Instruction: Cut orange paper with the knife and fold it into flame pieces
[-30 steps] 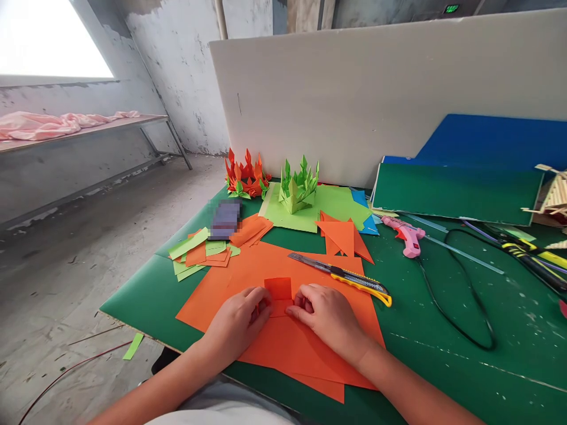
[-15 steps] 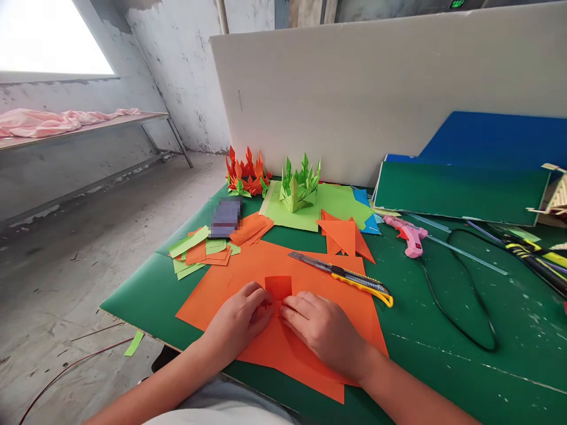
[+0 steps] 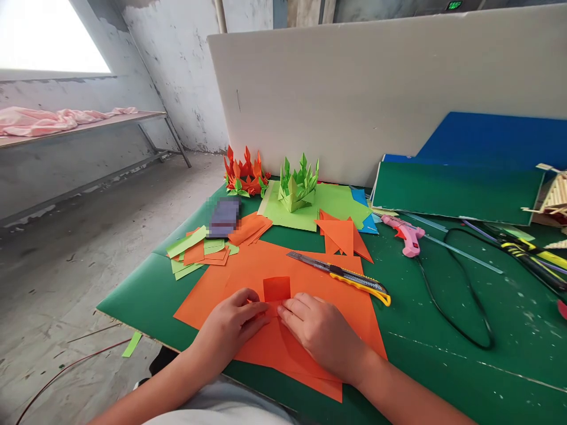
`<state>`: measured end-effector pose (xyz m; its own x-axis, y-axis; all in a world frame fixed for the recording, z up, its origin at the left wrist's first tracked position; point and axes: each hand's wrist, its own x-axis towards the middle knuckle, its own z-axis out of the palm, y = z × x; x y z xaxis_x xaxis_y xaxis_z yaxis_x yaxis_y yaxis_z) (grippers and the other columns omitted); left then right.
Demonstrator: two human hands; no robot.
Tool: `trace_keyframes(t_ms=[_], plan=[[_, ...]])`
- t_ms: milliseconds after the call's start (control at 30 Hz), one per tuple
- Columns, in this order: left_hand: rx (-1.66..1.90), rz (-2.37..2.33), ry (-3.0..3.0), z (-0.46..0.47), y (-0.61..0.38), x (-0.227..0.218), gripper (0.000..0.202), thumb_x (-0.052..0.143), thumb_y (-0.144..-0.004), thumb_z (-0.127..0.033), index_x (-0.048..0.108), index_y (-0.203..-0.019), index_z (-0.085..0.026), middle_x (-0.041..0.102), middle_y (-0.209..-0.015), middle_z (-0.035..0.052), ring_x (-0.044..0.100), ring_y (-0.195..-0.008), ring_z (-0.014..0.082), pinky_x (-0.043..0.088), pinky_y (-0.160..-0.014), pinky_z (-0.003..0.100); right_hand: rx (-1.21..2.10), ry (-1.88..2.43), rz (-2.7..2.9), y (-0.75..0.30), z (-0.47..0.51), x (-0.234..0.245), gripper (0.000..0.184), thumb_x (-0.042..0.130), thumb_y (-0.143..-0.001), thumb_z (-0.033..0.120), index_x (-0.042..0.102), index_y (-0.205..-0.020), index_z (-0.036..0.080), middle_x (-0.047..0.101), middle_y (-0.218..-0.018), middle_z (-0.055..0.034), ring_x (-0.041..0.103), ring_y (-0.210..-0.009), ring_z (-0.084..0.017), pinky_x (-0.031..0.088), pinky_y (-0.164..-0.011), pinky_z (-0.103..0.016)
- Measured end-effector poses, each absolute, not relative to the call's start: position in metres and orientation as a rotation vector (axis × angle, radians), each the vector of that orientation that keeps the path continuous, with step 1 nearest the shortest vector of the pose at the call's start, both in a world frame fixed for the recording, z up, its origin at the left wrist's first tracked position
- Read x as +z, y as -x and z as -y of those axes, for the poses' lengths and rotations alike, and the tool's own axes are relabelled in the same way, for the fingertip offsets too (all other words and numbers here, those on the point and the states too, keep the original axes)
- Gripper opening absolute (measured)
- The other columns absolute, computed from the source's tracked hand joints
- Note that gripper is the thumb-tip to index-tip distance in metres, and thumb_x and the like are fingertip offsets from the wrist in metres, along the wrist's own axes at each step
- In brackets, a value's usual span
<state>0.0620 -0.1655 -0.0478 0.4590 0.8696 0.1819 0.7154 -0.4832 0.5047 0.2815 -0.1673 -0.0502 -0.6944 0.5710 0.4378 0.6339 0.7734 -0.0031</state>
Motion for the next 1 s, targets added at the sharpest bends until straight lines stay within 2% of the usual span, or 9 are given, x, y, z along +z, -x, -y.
trace_keyframes(t_ms=[233,633,733,867,1000], plan=[[0.508,-1.392,-2.390,0.168,-0.065,-0.045,0.023,0.051,-0.097,-0.022,0.073,-0.092,-0.021,0.058,-0.087,0.0025,0.060,-0.064,0.0122,0.048,-0.060,0.023,-0.197,0.886,2.517,-0.280,0.167,-0.052,0.029,0.042,-0.099,0.013,0.070,-0.108,0.012,0.073,-0.096,-0.0107,0.065,-0.087,-0.022,0.057,-0.071,-0.034],[0.474,-1.374,-2.395,0.168,-0.065,-0.042,0.034,0.043,-0.101,-0.022,0.074,-0.086,-0.020,0.059,-0.083,0.0025,0.060,-0.065,0.0117,0.049,-0.062,0.022,-0.173,0.890,2.516,-0.280,0.167,-0.052,0.029,0.042,-0.099,0.012,0.069,-0.108,0.012,0.073,-0.097,-0.0100,0.064,-0.085,-0.023,0.056,-0.069,-0.034],[0.484,-1.371,-2.371,0.167,-0.064,-0.044,0.029,0.047,-0.099,-0.021,0.073,-0.086,-0.019,0.060,-0.084,0.0027,0.062,-0.067,0.0123,0.049,-0.064,0.022,-0.165,0.892,2.510,-0.281,0.168,-0.053,0.028,0.042,-0.099,0.011,0.069,-0.108,0.012,0.072,-0.096,-0.0101,0.064,-0.085,-0.023,0.055,-0.069,-0.034],[0.570,-1.409,-2.358,0.167,-0.061,-0.050,0.008,0.062,-0.091,-0.022,0.069,-0.090,-0.019,0.062,-0.086,0.0020,0.061,-0.068,0.0135,0.049,-0.062,0.023,-0.170,0.884,2.539,-0.282,0.167,-0.055,0.029,0.042,-0.099,0.012,0.067,-0.113,0.012,0.071,-0.100,-0.0115,0.064,-0.088,-0.023,0.055,-0.071,-0.035],[0.585,-1.455,-2.350,0.163,-0.062,-0.054,0.014,0.070,-0.086,-0.030,0.065,-0.081,-0.017,0.061,-0.080,0.0014,0.059,-0.064,0.0138,0.047,-0.059,0.024,-0.157,0.863,2.512,-0.283,0.164,-0.056,0.029,0.041,-0.099,0.013,0.066,-0.112,0.012,0.071,-0.099,-0.0116,0.064,-0.087,-0.022,0.055,-0.072,-0.035]])
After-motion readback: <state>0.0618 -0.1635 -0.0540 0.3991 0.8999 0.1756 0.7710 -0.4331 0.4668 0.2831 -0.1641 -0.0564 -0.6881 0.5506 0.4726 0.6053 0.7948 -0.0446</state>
